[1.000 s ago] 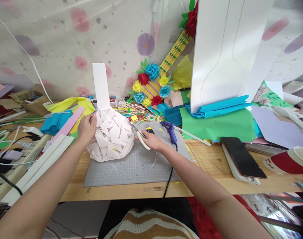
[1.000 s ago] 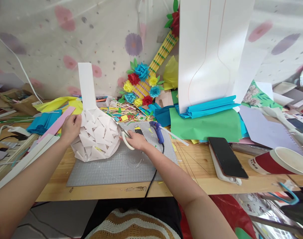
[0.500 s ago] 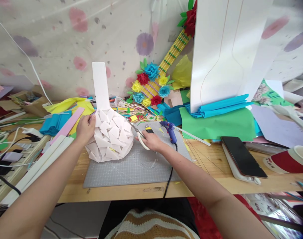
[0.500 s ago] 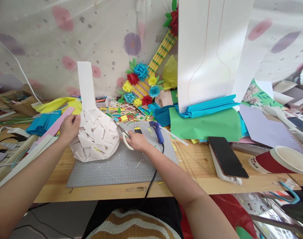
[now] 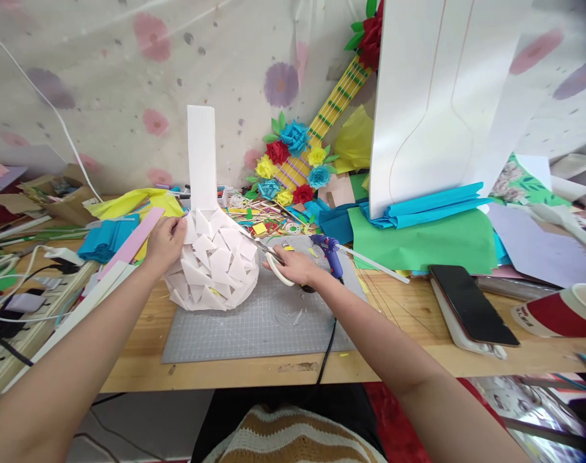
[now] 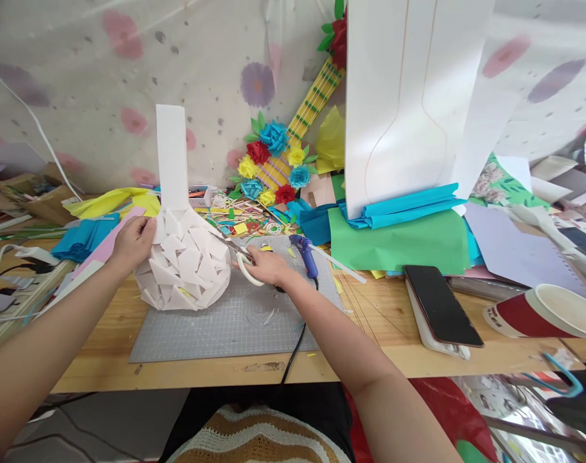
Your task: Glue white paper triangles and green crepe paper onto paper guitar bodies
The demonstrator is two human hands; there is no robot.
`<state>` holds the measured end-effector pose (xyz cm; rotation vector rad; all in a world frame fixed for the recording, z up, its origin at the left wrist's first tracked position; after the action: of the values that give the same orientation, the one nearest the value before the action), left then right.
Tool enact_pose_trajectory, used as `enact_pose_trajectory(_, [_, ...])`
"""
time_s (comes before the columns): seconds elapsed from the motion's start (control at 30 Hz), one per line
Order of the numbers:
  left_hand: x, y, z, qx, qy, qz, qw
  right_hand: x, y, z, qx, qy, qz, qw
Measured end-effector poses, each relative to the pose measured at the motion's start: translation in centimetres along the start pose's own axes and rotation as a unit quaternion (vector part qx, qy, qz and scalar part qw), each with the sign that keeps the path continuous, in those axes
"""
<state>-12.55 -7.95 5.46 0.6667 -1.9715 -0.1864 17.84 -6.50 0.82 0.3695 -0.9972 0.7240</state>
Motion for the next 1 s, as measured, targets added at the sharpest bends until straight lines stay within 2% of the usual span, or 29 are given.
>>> enact_pose_trajectory(0.17, [-0.2, 0.4, 0.0, -0.008, 0.004, 0.009, 1.000, -0.3, 0.3, 0.4, 0.006, -0.048, -0.022, 0.999])
enact_pose_trajectory(0.47, [-0.5, 0.5, 0.6, -0.003, 0.017, 0.021, 1.000, -1.5, 0.3, 0.4, -0.006, -0.107, -0.013, 0.994])
enact_pose_trajectory(0.7, [-0.2, 0.9, 0.6, -0.023, 0.010, 0.046, 0.999, -0.8, 0.1, 0.0, -0.017, -0.039, -0.038, 0.998])
enact_pose_trajectory(1.0, [-1.0, 0.6, -0.8, -0.068, 0.019, 0.068, 0.995, 0.4, 1.8, 1.9, 0.014, -0.038, 0.005, 0.999])
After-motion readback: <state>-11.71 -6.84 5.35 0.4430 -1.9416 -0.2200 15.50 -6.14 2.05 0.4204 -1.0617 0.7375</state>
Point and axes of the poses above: each hand's wrist, its own y-axis towards the middle knuckle, its own x-axis out of the back of the hand, z = x × y, the point moved 2 cm from there along y, towards the middle knuckle, and after that the axes turned 10 degrees about x, right-handed, at the moved point
